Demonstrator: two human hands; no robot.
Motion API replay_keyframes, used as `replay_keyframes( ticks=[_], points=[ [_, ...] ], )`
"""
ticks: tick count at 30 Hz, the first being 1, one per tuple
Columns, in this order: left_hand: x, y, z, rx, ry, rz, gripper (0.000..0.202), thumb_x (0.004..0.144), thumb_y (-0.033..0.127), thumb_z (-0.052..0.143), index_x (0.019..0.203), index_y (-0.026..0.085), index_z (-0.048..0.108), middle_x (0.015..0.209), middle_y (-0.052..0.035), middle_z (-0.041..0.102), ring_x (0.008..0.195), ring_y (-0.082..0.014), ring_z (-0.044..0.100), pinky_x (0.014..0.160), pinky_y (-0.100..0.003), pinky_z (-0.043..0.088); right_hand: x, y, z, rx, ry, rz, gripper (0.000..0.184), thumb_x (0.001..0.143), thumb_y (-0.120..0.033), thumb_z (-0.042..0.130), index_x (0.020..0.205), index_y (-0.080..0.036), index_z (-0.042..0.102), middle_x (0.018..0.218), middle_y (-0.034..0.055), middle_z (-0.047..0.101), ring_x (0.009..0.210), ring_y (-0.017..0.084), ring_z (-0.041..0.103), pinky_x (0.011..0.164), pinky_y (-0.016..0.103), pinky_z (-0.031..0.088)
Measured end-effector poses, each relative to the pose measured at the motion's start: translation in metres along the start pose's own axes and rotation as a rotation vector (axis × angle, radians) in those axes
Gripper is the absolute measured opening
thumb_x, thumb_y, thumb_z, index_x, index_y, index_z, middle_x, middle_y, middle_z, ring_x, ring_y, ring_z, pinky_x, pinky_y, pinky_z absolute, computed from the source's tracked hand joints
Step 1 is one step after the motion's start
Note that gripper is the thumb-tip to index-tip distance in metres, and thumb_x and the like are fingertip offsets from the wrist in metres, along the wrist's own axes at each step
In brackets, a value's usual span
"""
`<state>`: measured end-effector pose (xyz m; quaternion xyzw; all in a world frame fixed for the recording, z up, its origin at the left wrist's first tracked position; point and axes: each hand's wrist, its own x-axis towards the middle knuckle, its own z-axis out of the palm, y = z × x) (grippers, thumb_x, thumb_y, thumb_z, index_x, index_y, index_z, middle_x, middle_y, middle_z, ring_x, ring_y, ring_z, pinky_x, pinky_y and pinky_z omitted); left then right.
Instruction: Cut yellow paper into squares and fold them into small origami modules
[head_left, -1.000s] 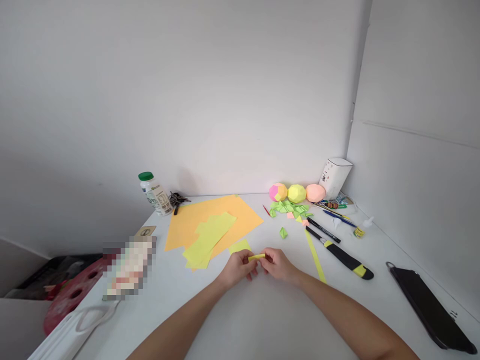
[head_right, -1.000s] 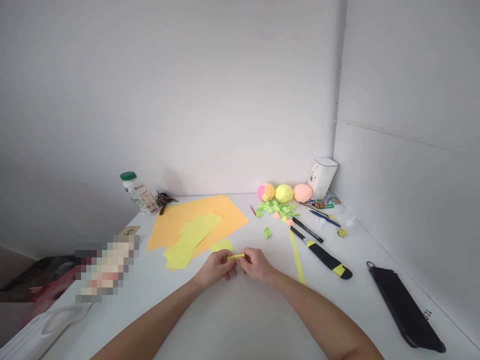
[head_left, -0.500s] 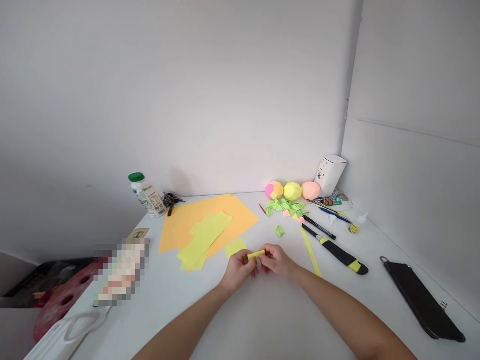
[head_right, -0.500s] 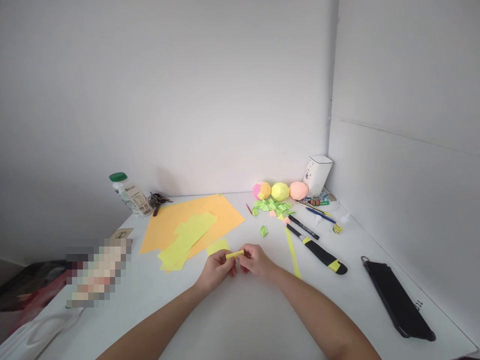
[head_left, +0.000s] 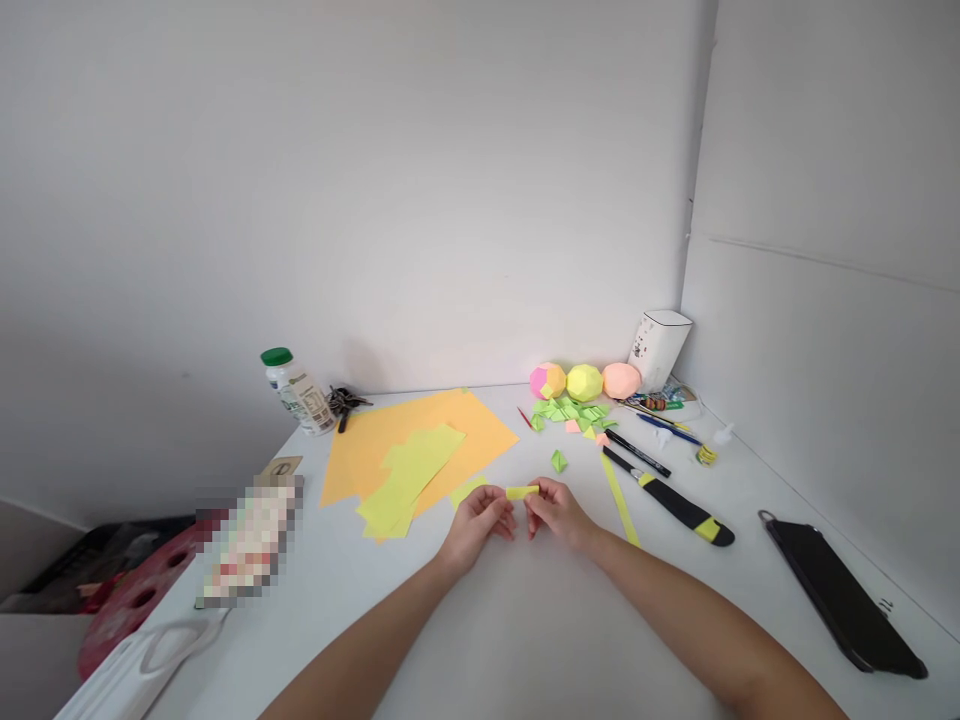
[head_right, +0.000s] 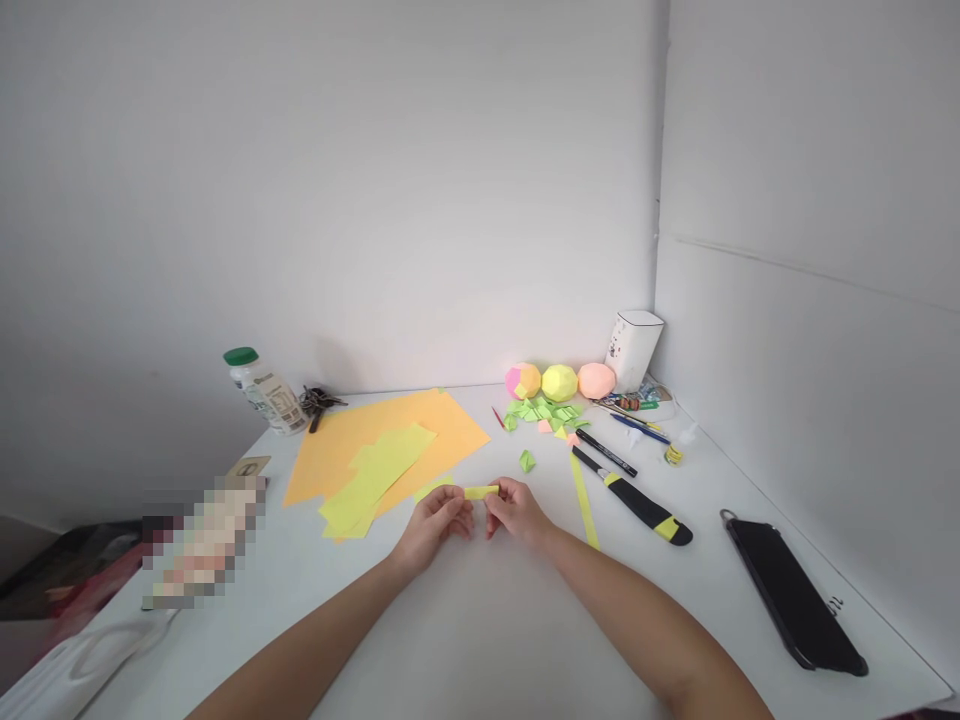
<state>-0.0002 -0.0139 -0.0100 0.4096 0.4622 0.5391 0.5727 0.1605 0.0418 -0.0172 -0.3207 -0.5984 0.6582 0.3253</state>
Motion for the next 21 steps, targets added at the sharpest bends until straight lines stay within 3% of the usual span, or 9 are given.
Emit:
replay_keyframes(
  ticks=[7,13,21],
  points=[
    [0.0026,-0.0046,0.0035,-0.005,-0.020,-0.018,0.036,0.070,0.046,0.069,0.071,0.017,0.049,0.055,0.0044,0.057,0.040,-0.0081,0.051,0.042,-0.022,0.041,-0.0039,-0.0036,0.0049,-0.058,-0.010,0.010,0.020,0.076,-0.035,0.059,0.072,-0.018,0.049,0.048,-0.0068,0.053,0.043,0.010,0.051,0.048,0.023,0.046],
    [-0.0005,-0.0006,-0.0020,-0.039,-0.015,-0.015,0.035,0.070,0.047,0.068,0.074,0.016,0.053,0.065,0.0012,0.060,0.049,-0.0110,0.057,0.047,-0.026,0.048,-0.0021,-0.0045,0.0026,-0.089,-0.020,0.023,0.018,0.076,-0.031,0.058,0.070,-0.018,0.047,0.047,-0.0068,0.053,0.042,0.010,0.053,0.047,0.023,0.046],
    [0.0003,-0.0047,0.0014,0.050,-0.035,0.003,0.032,0.071,0.046,0.066,0.070,0.017,0.054,0.050,0.0027,0.057,0.045,-0.0114,0.054,0.047,-0.025,0.047,-0.0024,-0.0086,0.0085,-0.113,-0.048,0.022,0.017,0.075,-0.033,0.059,0.075,-0.017,0.052,0.056,-0.0042,0.058,0.049,0.011,0.056,0.047,0.023,0.047]
  ],
)
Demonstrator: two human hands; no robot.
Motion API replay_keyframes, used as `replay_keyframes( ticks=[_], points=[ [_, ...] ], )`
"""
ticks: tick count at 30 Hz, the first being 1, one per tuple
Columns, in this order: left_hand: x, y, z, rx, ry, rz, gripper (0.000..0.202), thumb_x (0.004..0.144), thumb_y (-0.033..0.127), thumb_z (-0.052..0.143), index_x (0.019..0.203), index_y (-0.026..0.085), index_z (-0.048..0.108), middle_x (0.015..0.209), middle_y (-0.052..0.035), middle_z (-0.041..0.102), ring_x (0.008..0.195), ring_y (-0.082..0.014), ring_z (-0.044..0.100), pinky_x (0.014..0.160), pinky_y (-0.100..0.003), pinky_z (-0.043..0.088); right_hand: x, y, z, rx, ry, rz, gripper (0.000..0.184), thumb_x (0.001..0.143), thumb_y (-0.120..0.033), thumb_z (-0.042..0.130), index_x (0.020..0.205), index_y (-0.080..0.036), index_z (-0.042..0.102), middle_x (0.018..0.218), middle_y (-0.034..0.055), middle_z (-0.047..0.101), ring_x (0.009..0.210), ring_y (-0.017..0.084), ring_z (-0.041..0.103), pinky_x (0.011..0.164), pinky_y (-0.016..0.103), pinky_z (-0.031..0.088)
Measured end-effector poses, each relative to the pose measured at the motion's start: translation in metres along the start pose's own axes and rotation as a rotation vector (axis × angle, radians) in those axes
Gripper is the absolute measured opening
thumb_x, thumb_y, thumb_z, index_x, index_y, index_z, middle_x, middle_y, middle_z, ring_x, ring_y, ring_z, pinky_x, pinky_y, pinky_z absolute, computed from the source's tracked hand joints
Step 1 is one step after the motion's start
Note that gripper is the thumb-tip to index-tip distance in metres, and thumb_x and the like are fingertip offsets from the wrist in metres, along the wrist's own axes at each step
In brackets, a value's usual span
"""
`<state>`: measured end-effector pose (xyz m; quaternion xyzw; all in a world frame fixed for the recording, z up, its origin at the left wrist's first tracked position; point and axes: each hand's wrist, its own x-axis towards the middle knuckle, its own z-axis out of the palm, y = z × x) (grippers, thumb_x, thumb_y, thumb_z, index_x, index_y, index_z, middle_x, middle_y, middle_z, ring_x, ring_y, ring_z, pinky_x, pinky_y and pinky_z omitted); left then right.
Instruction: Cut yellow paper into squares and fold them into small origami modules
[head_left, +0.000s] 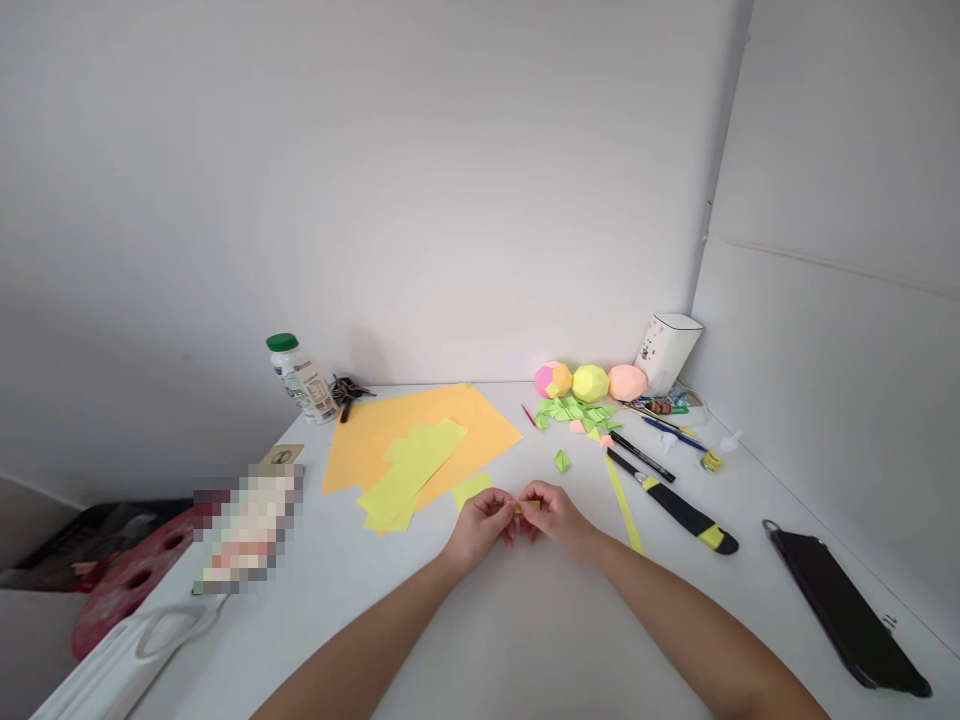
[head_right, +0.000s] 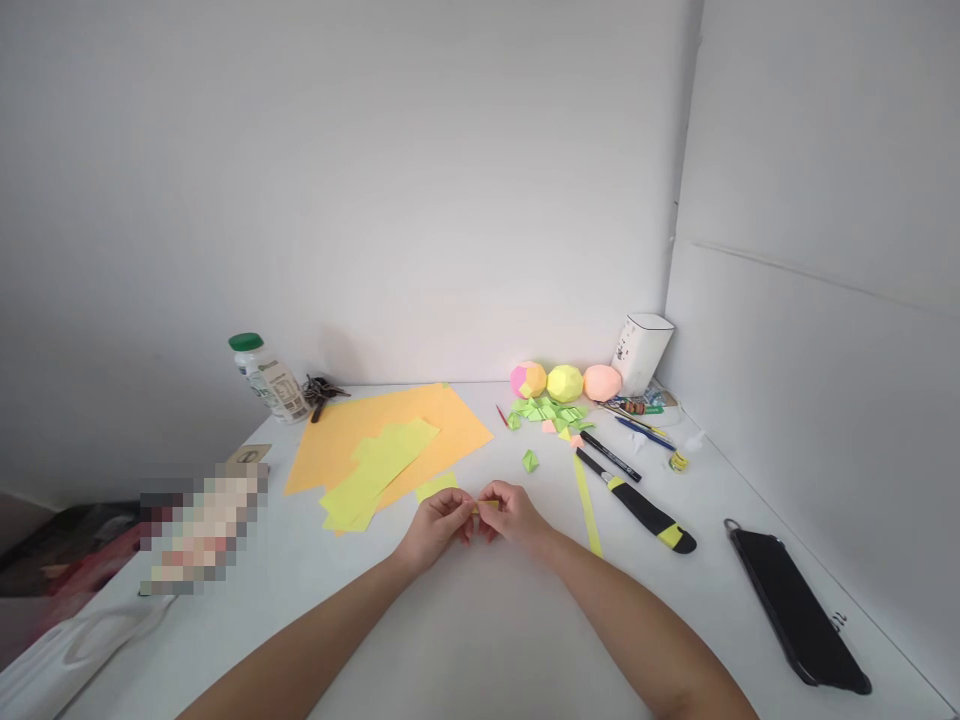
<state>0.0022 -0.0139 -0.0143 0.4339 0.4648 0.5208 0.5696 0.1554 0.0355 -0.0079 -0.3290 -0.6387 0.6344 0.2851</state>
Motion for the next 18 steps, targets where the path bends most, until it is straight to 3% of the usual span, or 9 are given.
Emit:
replay_keyframes(
  ticks=[9,18],
  points=[
    [-0.004,-0.001,0.003,0.041,0.032,0.014,0.027,0.069,0.041,0.066,0.064,0.018,0.053,0.049,0.0031,0.058,0.044,-0.0110,0.053,0.048,-0.024,0.045,0.000,0.003,-0.002,0.045,0.006,0.026,0.010,0.071,-0.021,0.057,0.063,-0.018,0.051,0.049,-0.0045,0.058,0.044,0.011,0.056,0.045,0.023,0.047],
    [-0.002,0.001,-0.005,-0.097,0.129,0.015,0.027,0.069,0.041,0.067,0.065,0.018,0.053,0.046,0.0050,0.054,0.042,-0.0103,0.050,0.046,-0.023,0.042,0.002,0.005,-0.015,0.196,-0.017,-0.005,0.016,0.076,-0.028,0.054,0.068,-0.019,0.045,0.058,-0.0032,0.059,0.046,0.012,0.057,0.041,0.024,0.047]
  ],
)
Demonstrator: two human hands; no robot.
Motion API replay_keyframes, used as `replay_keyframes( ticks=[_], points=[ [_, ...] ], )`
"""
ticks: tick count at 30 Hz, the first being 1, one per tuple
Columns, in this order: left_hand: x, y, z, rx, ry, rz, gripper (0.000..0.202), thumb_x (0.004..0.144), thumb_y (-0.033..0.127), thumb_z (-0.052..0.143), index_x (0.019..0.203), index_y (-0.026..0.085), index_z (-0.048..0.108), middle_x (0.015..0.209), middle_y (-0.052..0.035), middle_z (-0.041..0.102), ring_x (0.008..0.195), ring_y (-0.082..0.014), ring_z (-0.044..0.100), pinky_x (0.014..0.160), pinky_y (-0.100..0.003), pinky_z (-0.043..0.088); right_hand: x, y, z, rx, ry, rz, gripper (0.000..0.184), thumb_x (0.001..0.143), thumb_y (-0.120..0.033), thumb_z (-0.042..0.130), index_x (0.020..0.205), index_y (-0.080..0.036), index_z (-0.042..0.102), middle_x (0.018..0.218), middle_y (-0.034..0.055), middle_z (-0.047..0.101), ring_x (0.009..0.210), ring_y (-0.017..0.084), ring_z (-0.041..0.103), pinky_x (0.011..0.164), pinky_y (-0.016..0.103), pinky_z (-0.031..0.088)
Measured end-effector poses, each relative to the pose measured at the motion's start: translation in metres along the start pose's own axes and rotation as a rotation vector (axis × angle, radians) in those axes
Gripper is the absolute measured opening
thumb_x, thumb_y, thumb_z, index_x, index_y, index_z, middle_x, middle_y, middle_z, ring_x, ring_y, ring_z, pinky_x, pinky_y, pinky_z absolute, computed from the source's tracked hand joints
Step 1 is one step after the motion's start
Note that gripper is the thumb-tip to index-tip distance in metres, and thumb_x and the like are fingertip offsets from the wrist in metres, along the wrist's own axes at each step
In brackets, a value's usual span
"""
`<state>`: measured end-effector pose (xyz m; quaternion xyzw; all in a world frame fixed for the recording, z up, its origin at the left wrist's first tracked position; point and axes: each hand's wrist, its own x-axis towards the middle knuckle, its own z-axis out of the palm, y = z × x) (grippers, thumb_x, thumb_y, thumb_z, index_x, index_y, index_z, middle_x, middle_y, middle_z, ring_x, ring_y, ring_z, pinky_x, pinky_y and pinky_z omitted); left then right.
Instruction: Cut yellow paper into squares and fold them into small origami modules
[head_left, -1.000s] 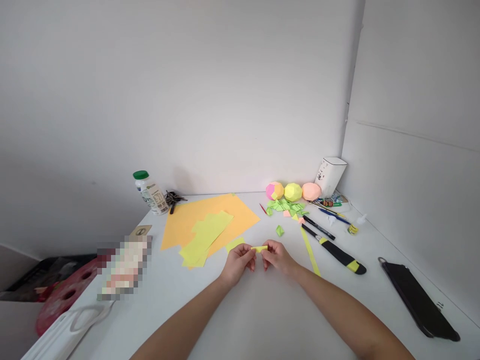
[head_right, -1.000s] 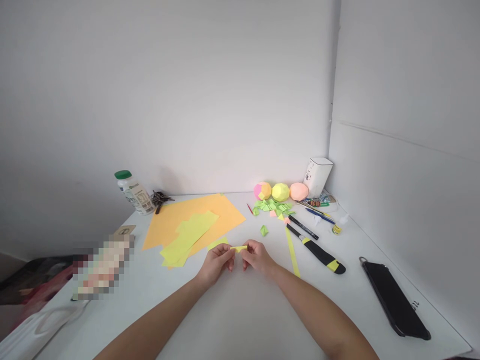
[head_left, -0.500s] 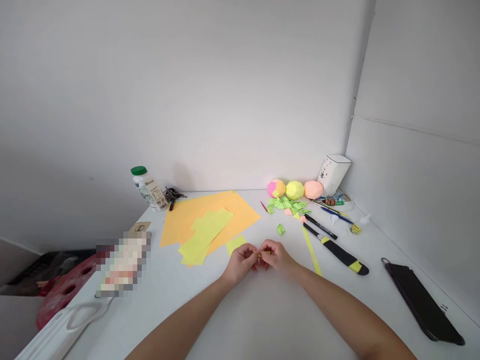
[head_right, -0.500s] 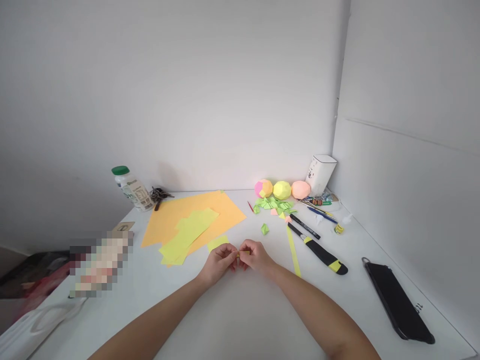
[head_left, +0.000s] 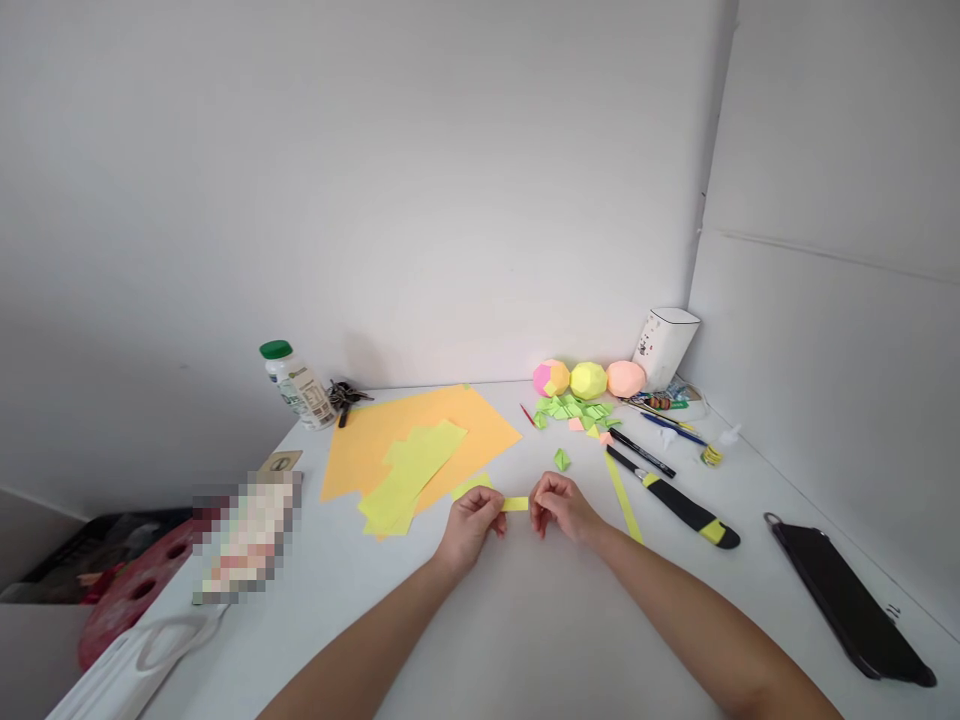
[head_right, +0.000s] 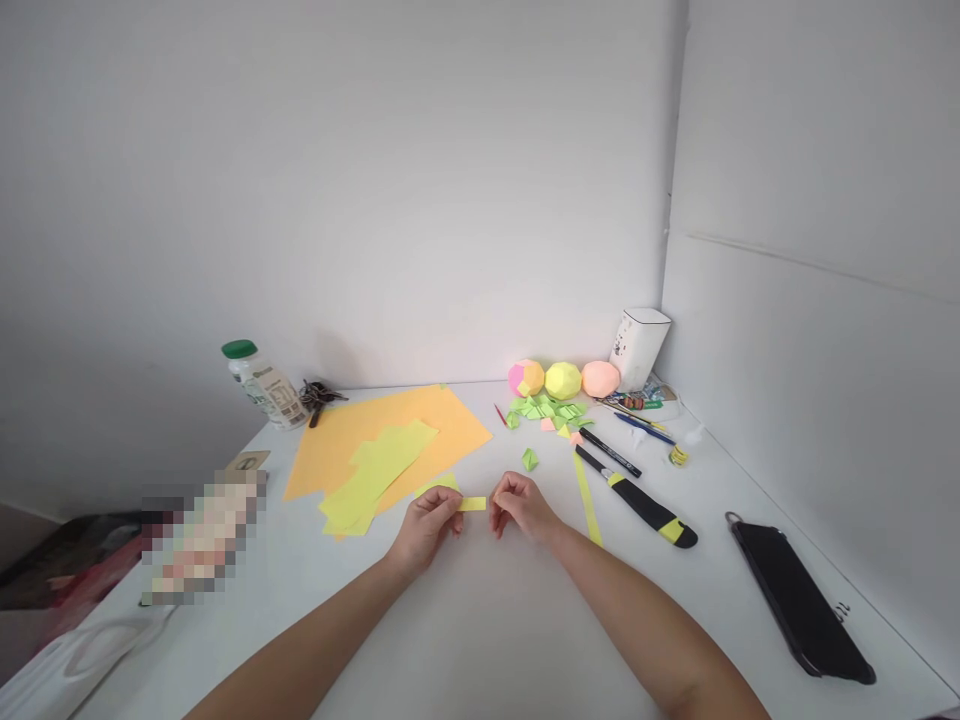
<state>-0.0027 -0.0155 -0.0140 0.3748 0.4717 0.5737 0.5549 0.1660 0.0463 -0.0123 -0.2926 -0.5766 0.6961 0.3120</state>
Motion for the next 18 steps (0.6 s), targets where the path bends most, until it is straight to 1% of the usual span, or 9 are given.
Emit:
replay_keyframes(
  ticks=[2,4,7,10,14,16,18],
  points=[
    [0.001,0.000,0.000,-0.036,0.000,-0.003,0.027,0.068,0.040,0.068,0.066,0.018,0.054,0.046,0.0048,0.055,0.043,-0.0100,0.050,0.046,-0.023,0.042,0.001,0.001,0.001,0.017,-0.015,-0.002,0.018,0.079,-0.034,0.055,0.074,-0.018,0.047,0.062,-0.0023,0.060,0.051,0.013,0.060,0.043,0.025,0.049],
    [0.002,0.000,0.001,-0.062,-0.016,-0.009,0.026,0.067,0.039,0.071,0.067,0.017,0.056,0.047,0.0040,0.056,0.043,-0.0098,0.050,0.047,-0.023,0.042,0.002,0.002,0.004,0.013,-0.037,0.002,0.023,0.077,-0.037,0.062,0.080,-0.017,0.049,0.063,-0.0012,0.062,0.054,0.014,0.061,0.046,0.026,0.050],
    [0.002,-0.001,0.003,-0.095,-0.035,-0.016,0.026,0.067,0.037,0.073,0.069,0.015,0.060,0.049,0.0032,0.058,0.046,-0.0099,0.052,0.049,-0.023,0.042,0.003,0.005,0.007,0.004,-0.038,-0.005,0.030,0.073,-0.038,0.069,0.074,-0.015,0.051,0.059,-0.0007,0.062,0.051,0.014,0.060,0.046,0.025,0.048],
    [0.002,-0.002,0.002,-0.139,-0.040,-0.015,0.027,0.070,0.040,0.071,0.070,0.015,0.060,0.054,0.0022,0.059,0.049,-0.0102,0.053,0.050,-0.023,0.043,0.004,0.006,0.005,0.025,-0.004,-0.017,0.033,0.073,-0.042,0.070,0.071,-0.015,0.052,0.060,-0.0006,0.062,0.048,0.013,0.060,0.044,0.025,0.047],
    [0.006,0.001,-0.003,-0.220,-0.033,-0.010,0.029,0.074,0.044,0.067,0.072,0.016,0.058,0.070,0.0002,0.062,0.056,-0.0092,0.056,0.055,-0.023,0.046,0.008,0.005,-0.001,0.060,0.082,-0.040,0.034,0.073,-0.046,0.069,0.072,-0.016,0.053,0.063,-0.0020,0.061,0.046,0.010,0.056,0.043,0.023,0.046],
    [0.009,0.003,-0.006,-0.244,-0.059,-0.032,0.030,0.074,0.044,0.067,0.076,0.015,0.058,0.074,-0.0016,0.062,0.058,-0.0105,0.057,0.056,-0.025,0.047,0.009,0.005,-0.002,0.061,0.102,-0.043,0.033,0.072,-0.046,0.069,0.073,-0.016,0.056,0.064,-0.0016,0.061,0.047,0.010,0.056,0.043,0.024,0.046],
    [0.011,0.004,-0.008,-0.253,-0.098,-0.061,0.032,0.074,0.044,0.067,0.081,0.014,0.060,0.074,-0.0034,0.063,0.058,-0.0123,0.059,0.057,-0.027,0.048,0.009,0.006,-0.001,0.048,0.097,-0.043,0.031,0.072,-0.044,0.070,0.074,-0.014,0.060,0.064,-0.0002,0.062,0.049,0.011,0.057,0.045,0.025,0.047]
  ],
)
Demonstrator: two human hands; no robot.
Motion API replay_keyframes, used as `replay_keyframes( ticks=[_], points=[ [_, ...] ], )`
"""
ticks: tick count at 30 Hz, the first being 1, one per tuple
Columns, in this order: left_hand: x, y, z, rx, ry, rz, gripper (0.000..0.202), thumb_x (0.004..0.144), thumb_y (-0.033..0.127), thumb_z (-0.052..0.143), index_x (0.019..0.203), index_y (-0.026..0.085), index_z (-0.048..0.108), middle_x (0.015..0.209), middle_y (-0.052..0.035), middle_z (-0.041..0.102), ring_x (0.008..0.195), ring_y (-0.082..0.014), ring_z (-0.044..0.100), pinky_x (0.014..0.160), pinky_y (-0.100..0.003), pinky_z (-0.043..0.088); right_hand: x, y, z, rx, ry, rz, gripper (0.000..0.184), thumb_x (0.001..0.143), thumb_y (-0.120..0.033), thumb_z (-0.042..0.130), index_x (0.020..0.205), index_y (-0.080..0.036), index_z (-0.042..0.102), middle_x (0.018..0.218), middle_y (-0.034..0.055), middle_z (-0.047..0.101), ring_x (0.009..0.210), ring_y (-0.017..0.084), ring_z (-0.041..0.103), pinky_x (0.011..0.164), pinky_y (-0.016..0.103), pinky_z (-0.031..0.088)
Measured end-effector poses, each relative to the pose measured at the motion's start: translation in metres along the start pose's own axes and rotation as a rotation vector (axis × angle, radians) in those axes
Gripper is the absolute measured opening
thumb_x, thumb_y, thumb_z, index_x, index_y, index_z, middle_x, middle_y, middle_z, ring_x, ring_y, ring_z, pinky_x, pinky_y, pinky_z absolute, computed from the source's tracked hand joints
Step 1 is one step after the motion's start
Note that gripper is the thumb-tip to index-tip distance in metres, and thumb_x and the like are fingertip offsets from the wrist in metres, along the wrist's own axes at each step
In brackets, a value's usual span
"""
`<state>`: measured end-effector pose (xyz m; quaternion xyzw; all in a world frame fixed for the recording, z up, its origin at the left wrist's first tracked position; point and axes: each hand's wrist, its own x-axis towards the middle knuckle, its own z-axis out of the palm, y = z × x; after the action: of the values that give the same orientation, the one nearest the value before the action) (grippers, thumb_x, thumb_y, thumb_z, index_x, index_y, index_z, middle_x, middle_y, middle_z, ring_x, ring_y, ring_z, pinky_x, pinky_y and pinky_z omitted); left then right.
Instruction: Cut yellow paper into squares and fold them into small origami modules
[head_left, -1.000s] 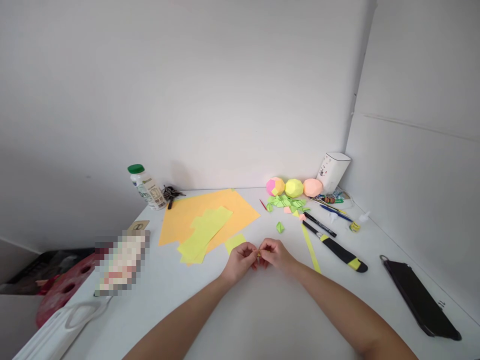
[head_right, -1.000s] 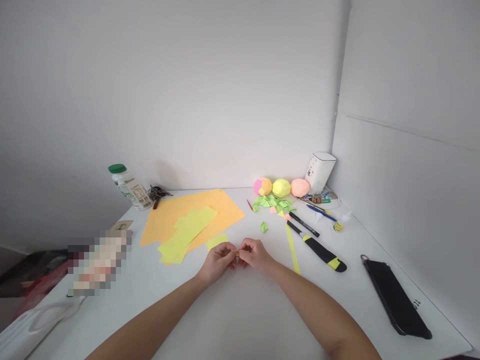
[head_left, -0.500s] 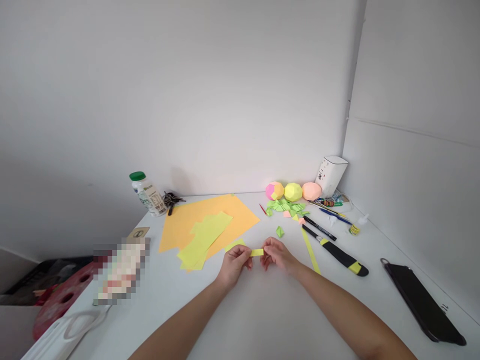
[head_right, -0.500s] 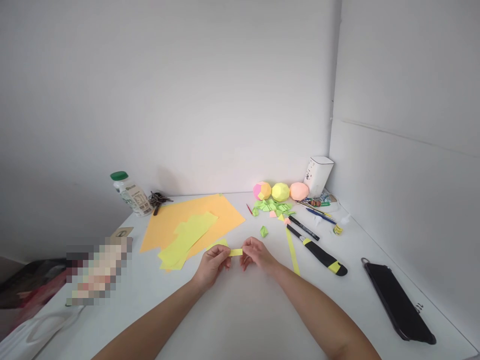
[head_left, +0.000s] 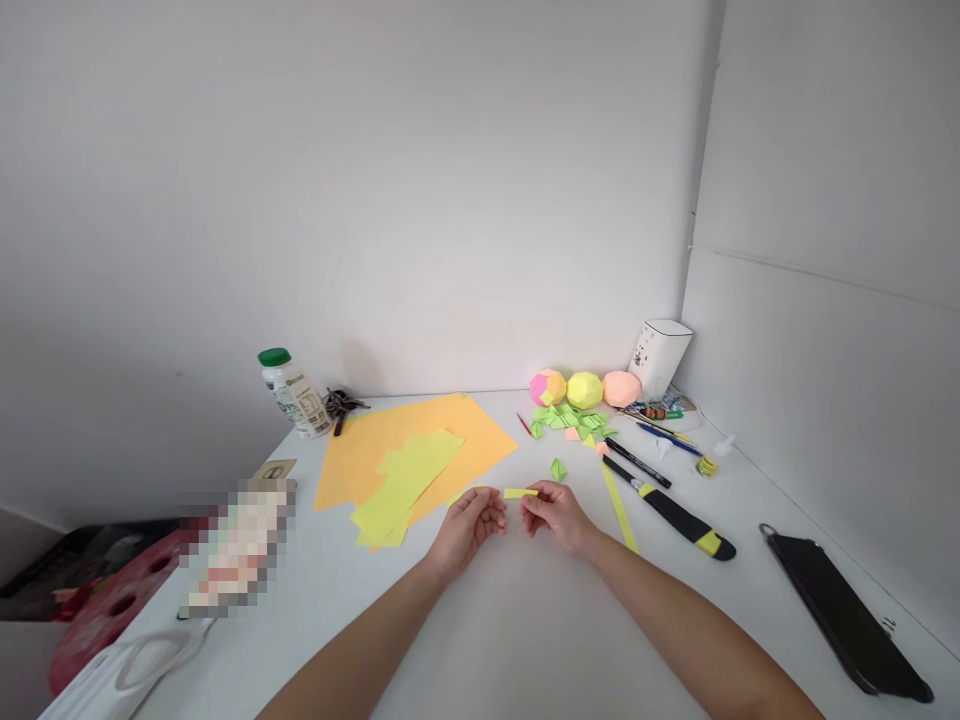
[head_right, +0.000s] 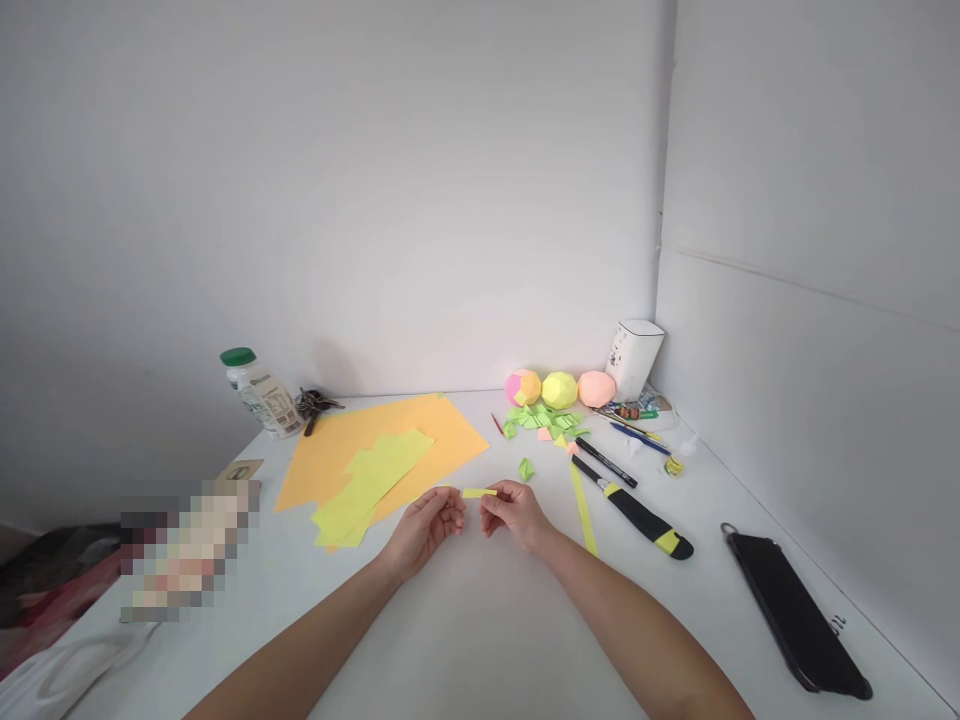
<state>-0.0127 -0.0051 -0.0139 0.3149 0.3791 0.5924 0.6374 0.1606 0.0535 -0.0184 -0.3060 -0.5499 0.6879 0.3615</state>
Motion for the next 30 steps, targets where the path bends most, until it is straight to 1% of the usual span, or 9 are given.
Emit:
replay_keyframes(
  ticks=[3,5,9,12,15,17,23,30],
  points=[
    [0.002,0.001,-0.003,0.003,-0.044,-0.036,0.036,0.076,0.047,0.065,0.086,0.013,0.061,0.073,-0.0050,0.064,0.059,-0.0138,0.061,0.057,-0.029,0.049,-0.001,0.002,0.003,-0.024,-0.016,-0.007,0.030,0.072,-0.042,0.071,0.077,-0.013,0.066,0.063,0.0011,0.062,0.051,0.012,0.058,0.048,0.026,0.049],
    [0.002,0.001,-0.004,0.014,-0.066,-0.048,0.037,0.076,0.047,0.066,0.088,0.013,0.061,0.073,-0.0051,0.065,0.058,-0.0139,0.061,0.056,-0.029,0.049,-0.002,0.004,0.005,-0.041,-0.022,-0.017,0.031,0.073,-0.042,0.070,0.082,-0.013,0.069,0.063,0.0012,0.062,0.052,0.013,0.059,0.048,0.026,0.049],
    [0.000,0.000,-0.003,0.047,-0.089,-0.059,0.033,0.070,0.039,0.074,0.085,0.012,0.062,0.070,-0.0039,0.066,0.055,-0.0131,0.060,0.054,-0.029,0.049,-0.003,0.008,0.008,-0.084,-0.034,-0.042,0.035,0.073,-0.043,0.070,0.090,-0.013,0.071,0.065,0.0013,0.063,0.052,0.013,0.059,0.048,0.027,0.050],
    [-0.002,-0.002,-0.001,0.062,-0.078,-0.040,0.031,0.067,0.035,0.077,0.083,0.013,0.063,0.069,-0.0023,0.066,0.055,-0.0122,0.060,0.056,-0.028,0.049,-0.003,0.010,0.007,-0.106,-0.060,-0.046,0.035,0.073,-0.041,0.070,0.095,-0.013,0.070,0.067,0.0018,0.064,0.053,0.013,0.059,0.050,0.027,0.050],
    [-0.003,-0.003,-0.001,0.067,-0.056,-0.017,0.031,0.066,0.034,0.078,0.085,0.015,0.064,0.063,0.0005,0.065,0.057,-0.0121,0.060,0.059,-0.027,0.049,-0.003,0.009,0.004,-0.105,-0.125,-0.022,0.041,0.072,-0.037,0.072,0.105,-0.013,0.067,0.069,0.0021,0.065,0.055,0.013,0.059,0.052,0.028,0.050],
    [-0.003,-0.003,-0.001,0.071,-0.045,-0.007,0.032,0.065,0.034,0.078,0.086,0.015,0.064,0.063,0.0010,0.065,0.058,-0.0125,0.060,0.060,-0.028,0.049,-0.003,0.008,0.003,-0.094,-0.150,-0.002,0.044,0.072,-0.037,0.073,0.108,-0.013,0.065,0.072,0.0028,0.066,0.057,0.013,0.060,0.054,0.029,0.051],
    [-0.004,-0.005,0.000,0.102,-0.027,0.016,0.037,0.062,0.034,0.080,0.090,0.015,0.064,0.065,0.0008,0.065,0.059,-0.0131,0.060,0.061,-0.029,0.050,-0.002,0.004,0.000,-0.079,-0.146,0.065,0.043,0.074,-0.039,0.071,0.107,-0.013,0.064,0.071,0.0028,0.065,0.058,0.013,0.060,0.054,0.029,0.050],
    [-0.004,-0.007,0.000,0.141,-0.022,0.041,0.039,0.061,0.035,0.080,0.091,0.016,0.063,0.063,0.0019,0.062,0.059,-0.0136,0.060,0.061,-0.031,0.051,0.002,0.006,-0.003,-0.090,-0.222,0.081,0.040,0.076,-0.044,0.066,0.102,-0.013,0.062,0.072,0.0026,0.065,0.057,0.013,0.059,0.053,0.027,0.048]
  ],
)
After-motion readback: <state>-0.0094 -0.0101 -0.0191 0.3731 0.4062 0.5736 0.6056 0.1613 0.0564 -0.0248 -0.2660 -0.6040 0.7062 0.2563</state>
